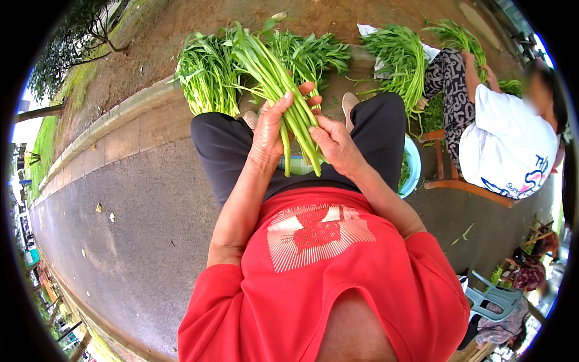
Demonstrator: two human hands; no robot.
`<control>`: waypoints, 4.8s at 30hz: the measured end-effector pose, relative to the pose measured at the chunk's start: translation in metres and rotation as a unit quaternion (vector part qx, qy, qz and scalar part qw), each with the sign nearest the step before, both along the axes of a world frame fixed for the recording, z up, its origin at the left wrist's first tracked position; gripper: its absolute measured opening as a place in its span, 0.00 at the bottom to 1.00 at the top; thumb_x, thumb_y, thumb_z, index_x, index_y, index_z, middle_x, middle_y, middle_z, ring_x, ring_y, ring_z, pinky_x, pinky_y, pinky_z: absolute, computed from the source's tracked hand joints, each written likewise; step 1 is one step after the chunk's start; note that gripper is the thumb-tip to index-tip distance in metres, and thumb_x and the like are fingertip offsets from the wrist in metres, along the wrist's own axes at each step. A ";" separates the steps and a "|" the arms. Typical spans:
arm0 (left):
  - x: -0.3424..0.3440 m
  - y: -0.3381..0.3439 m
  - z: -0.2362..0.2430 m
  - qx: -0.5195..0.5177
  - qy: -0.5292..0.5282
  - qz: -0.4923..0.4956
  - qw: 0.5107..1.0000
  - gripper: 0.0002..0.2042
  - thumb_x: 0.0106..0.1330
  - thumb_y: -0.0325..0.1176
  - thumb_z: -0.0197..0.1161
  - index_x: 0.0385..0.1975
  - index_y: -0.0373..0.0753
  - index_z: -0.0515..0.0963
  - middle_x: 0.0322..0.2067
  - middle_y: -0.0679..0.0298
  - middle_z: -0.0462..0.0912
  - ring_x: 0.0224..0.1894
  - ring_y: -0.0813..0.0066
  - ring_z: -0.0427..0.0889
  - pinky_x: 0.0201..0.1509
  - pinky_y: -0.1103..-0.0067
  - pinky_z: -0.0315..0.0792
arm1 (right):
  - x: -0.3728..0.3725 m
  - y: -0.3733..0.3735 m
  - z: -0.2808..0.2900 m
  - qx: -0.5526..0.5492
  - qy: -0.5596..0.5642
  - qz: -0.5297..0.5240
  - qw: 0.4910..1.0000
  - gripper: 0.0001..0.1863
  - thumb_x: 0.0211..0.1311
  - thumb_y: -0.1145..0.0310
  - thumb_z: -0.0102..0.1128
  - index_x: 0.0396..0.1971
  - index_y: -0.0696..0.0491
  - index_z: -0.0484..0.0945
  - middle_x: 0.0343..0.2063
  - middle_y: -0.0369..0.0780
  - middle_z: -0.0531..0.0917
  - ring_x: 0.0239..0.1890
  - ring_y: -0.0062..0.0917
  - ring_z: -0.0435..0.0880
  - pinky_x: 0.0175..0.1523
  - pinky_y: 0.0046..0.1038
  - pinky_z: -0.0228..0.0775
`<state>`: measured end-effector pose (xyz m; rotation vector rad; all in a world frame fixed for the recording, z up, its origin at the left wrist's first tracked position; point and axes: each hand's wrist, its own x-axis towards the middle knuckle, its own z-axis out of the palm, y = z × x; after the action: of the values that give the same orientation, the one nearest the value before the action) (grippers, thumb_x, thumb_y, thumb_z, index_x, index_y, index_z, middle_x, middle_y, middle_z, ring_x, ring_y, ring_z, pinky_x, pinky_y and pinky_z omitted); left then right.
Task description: The person is preparing bunches of water spinach by hand, picking off leaves and breaking the stems into smaller pieces before placing them into a blue bucket.
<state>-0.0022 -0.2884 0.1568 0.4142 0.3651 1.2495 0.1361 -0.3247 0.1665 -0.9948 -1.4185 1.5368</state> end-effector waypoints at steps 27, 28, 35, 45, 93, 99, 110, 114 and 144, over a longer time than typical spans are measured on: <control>0.017 0.000 0.006 0.111 0.577 -0.074 0.806 0.39 0.56 0.40 0.59 0.59 0.26 0.44 0.35 0.48 0.76 0.33 0.67 0.78 0.35 0.77 0.72 | 0.007 -0.001 -0.046 -0.298 0.348 0.099 0.883 0.14 0.44 0.75 0.49 0.35 0.60 0.69 0.26 0.43 0.75 0.28 0.31 0.76 0.34 0.30 0.69; 0.012 0.001 0.002 0.086 0.532 -0.051 0.841 0.39 0.56 0.40 0.59 0.59 0.25 0.44 0.36 0.49 0.75 0.33 0.69 0.77 0.35 0.79 0.72 | 0.004 -0.002 -0.043 -0.306 0.366 0.076 0.876 0.15 0.44 0.73 0.48 0.36 0.59 0.68 0.25 0.40 0.73 0.25 0.28 0.73 0.31 0.30 0.66; -0.018 -0.013 0.000 -0.071 0.249 -0.160 0.953 0.26 0.55 0.40 0.62 0.48 0.31 0.63 0.35 0.62 0.73 0.36 0.75 0.74 0.41 0.78 0.71 | 0.006 -0.004 -0.031 -0.275 0.510 0.152 0.800 0.20 0.44 0.73 0.50 0.42 0.53 0.63 0.25 0.35 0.67 0.24 0.22 0.70 0.31 0.27 0.64; 0.001 -0.015 -0.027 -0.096 0.156 0.005 0.983 0.10 0.62 0.25 0.51 0.43 0.34 0.67 0.30 0.61 0.76 0.28 0.73 0.76 0.35 0.79 0.73 | 0.002 -0.008 -0.034 -0.261 0.499 0.169 0.809 0.20 0.43 0.73 0.48 0.40 0.50 0.62 0.24 0.35 0.66 0.22 0.23 0.70 0.31 0.28 0.65; -0.017 -0.011 -0.032 0.053 0.234 -0.222 0.945 0.30 0.53 0.44 0.61 0.51 0.30 0.64 0.46 0.52 0.71 0.49 0.65 0.71 0.55 0.73 0.64 | -0.007 -0.013 -0.019 -0.202 0.215 0.068 0.953 0.15 0.43 0.70 0.50 0.34 0.60 0.66 0.23 0.40 0.71 0.16 0.22 0.71 0.19 0.21 0.63; -0.004 -0.017 0.013 0.098 0.252 -0.250 0.929 0.24 0.52 0.42 0.60 0.45 0.31 0.70 0.42 0.55 0.74 0.42 0.70 0.75 0.44 0.79 0.71 | -0.003 -0.011 -0.009 -0.155 0.239 0.134 0.949 0.26 0.41 0.70 0.51 0.45 0.58 0.61 0.25 0.41 0.72 0.16 0.22 0.71 0.20 0.21 0.64; -0.018 -0.006 0.003 0.030 0.299 -0.220 0.928 0.18 0.51 0.34 0.57 0.39 0.27 0.72 0.35 0.54 0.77 0.34 0.70 0.78 0.42 0.77 0.73 | -0.005 -0.008 -0.021 -0.025 -0.013 0.090 0.996 0.17 0.50 0.64 0.57 0.36 0.60 0.68 0.24 0.39 0.77 0.26 0.23 0.78 0.31 0.23 0.71; -0.023 -0.016 -0.010 -0.036 0.229 -0.141 0.962 0.15 0.51 0.27 0.57 0.39 0.29 0.70 0.30 0.53 0.77 0.34 0.64 0.79 0.41 0.72 0.75 | 0.029 -0.001 -0.029 0.000 -0.070 0.126 0.989 0.13 0.53 0.69 0.57 0.35 0.61 0.71 0.22 0.38 0.78 0.22 0.19 0.77 0.27 0.20 0.70; -0.012 -0.041 -0.018 0.015 0.219 -0.154 0.963 0.13 0.52 0.30 0.62 0.37 0.35 0.72 0.29 0.65 0.75 0.19 0.82 0.70 0.22 0.84 0.68 | 0.026 0.069 -0.019 -0.062 0.251 -0.147 0.955 0.13 0.52 0.72 0.54 0.39 0.58 0.75 0.27 0.34 0.77 0.28 0.16 0.75 0.30 0.21 0.73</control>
<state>-0.0142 -0.3296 0.1391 0.7484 0.6321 0.8534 0.1622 -0.2559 0.1477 -0.7703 -0.7909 1.5257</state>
